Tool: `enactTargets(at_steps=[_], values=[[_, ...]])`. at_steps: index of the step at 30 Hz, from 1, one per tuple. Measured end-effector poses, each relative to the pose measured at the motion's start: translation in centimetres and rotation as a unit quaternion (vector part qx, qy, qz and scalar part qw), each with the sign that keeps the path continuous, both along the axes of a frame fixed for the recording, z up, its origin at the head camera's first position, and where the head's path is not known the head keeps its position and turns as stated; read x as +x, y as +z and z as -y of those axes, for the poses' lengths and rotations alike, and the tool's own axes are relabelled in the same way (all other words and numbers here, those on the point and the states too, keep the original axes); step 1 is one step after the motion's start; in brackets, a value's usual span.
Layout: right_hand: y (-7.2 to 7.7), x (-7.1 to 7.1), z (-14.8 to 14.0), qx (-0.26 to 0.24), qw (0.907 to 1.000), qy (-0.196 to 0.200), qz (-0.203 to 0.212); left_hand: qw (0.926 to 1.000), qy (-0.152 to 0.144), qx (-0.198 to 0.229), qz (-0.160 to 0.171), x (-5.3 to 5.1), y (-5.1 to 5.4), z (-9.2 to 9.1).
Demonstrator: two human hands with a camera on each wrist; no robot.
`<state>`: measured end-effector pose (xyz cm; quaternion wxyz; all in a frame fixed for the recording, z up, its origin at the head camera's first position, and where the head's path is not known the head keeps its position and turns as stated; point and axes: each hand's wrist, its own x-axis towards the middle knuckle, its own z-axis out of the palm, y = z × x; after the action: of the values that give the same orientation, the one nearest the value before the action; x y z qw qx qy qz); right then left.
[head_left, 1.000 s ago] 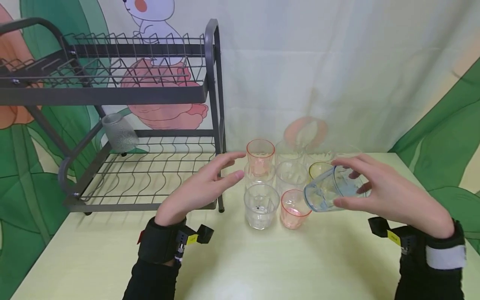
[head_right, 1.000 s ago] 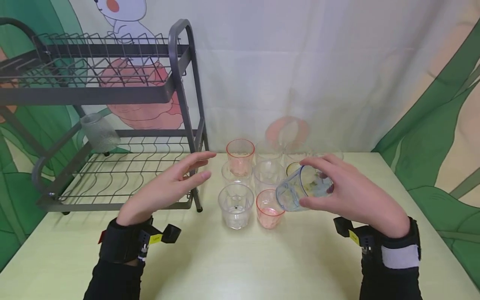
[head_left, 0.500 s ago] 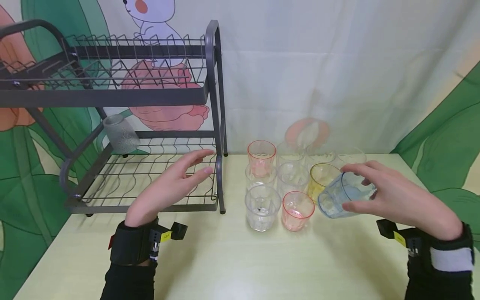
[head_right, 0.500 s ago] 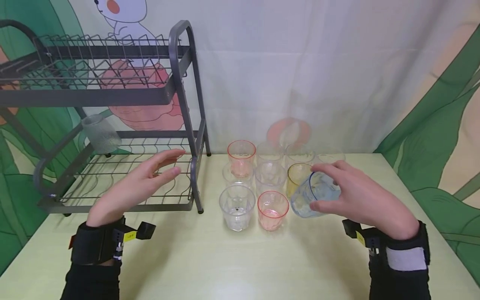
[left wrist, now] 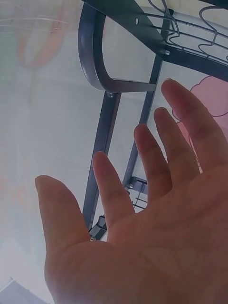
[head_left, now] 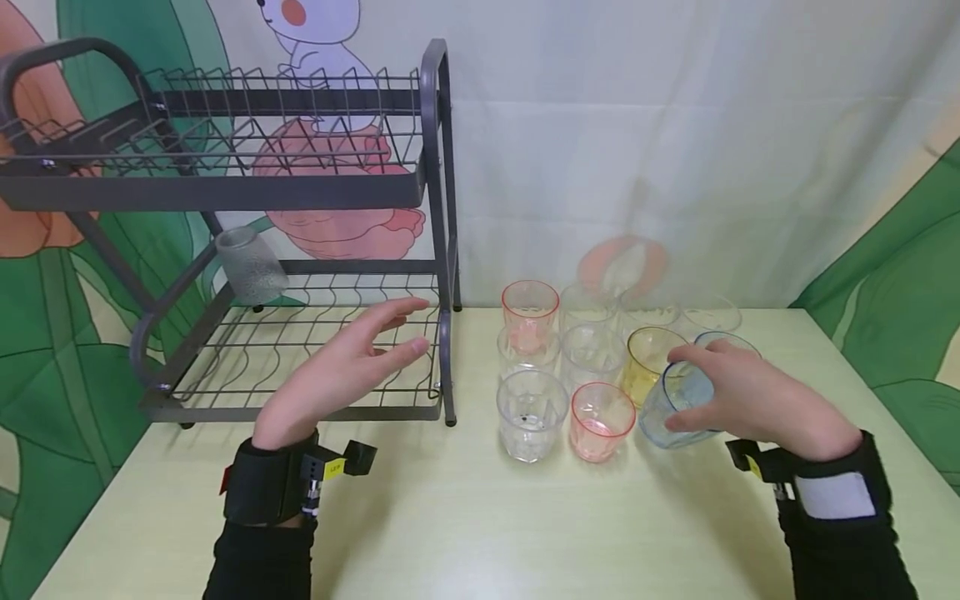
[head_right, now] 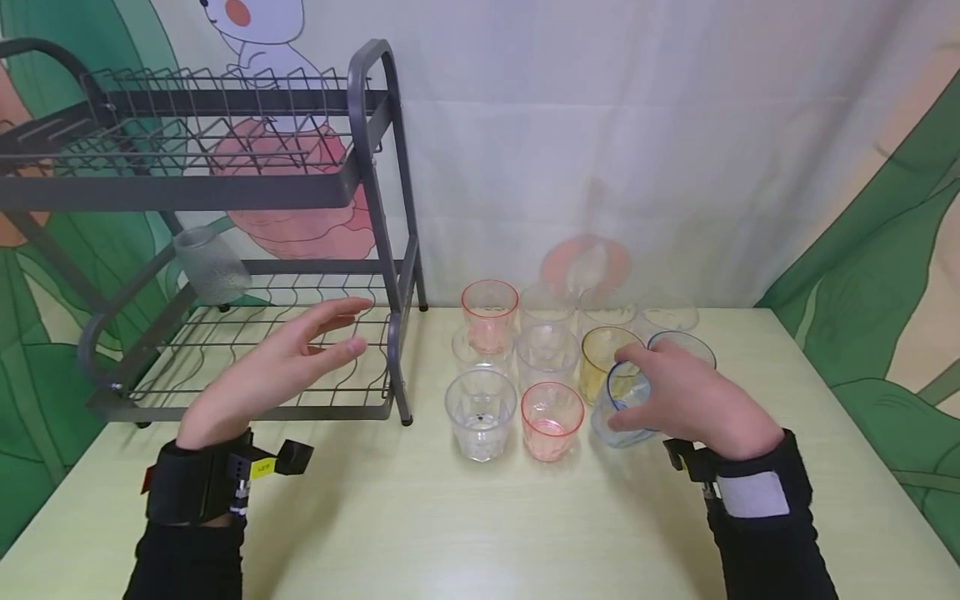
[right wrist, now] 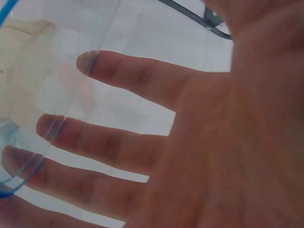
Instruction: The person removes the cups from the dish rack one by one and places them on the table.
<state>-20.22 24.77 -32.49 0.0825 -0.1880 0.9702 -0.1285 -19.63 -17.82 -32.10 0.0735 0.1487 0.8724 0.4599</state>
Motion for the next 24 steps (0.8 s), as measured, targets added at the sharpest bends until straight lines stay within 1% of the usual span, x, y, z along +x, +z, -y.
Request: enactTargets(at_steps=[5, 8, 13, 16, 21, 24], values=[[-0.8, -0.4, 0.9, 0.014, 0.9999, -0.007, 0.002, 1.0, 0.005, -0.008, 0.002, -0.1, -0.1, -0.2], [-1.2, -0.5, 1.3, 0.019, 0.9997, -0.011, 0.005, 0.9999, 0.008, -0.013, -0.002, -0.1, -0.2, -0.4], [-1.7, -0.5, 2.3, 0.023, 0.9995, -0.01, 0.021, 0.9998, 0.011, -0.017, 0.001, -0.1, -0.3, -0.1], [-1.8, -0.5, 2.8, 0.024, 0.9994, -0.005, 0.026, 0.9998, 0.011, -0.017, 0.004, 0.0, -0.4, 0.0], [-1.8, -0.4, 3.3, 0.03, 0.999, -0.01, 0.031, 0.9998, 0.004, -0.02, -0.004, -0.2, -0.4, 0.0], [-1.9, -0.4, 3.3, 0.036, 0.9989, -0.009, 0.03, 0.9998, 0.004, -0.018, -0.003, -0.3, -0.4, -0.2]])
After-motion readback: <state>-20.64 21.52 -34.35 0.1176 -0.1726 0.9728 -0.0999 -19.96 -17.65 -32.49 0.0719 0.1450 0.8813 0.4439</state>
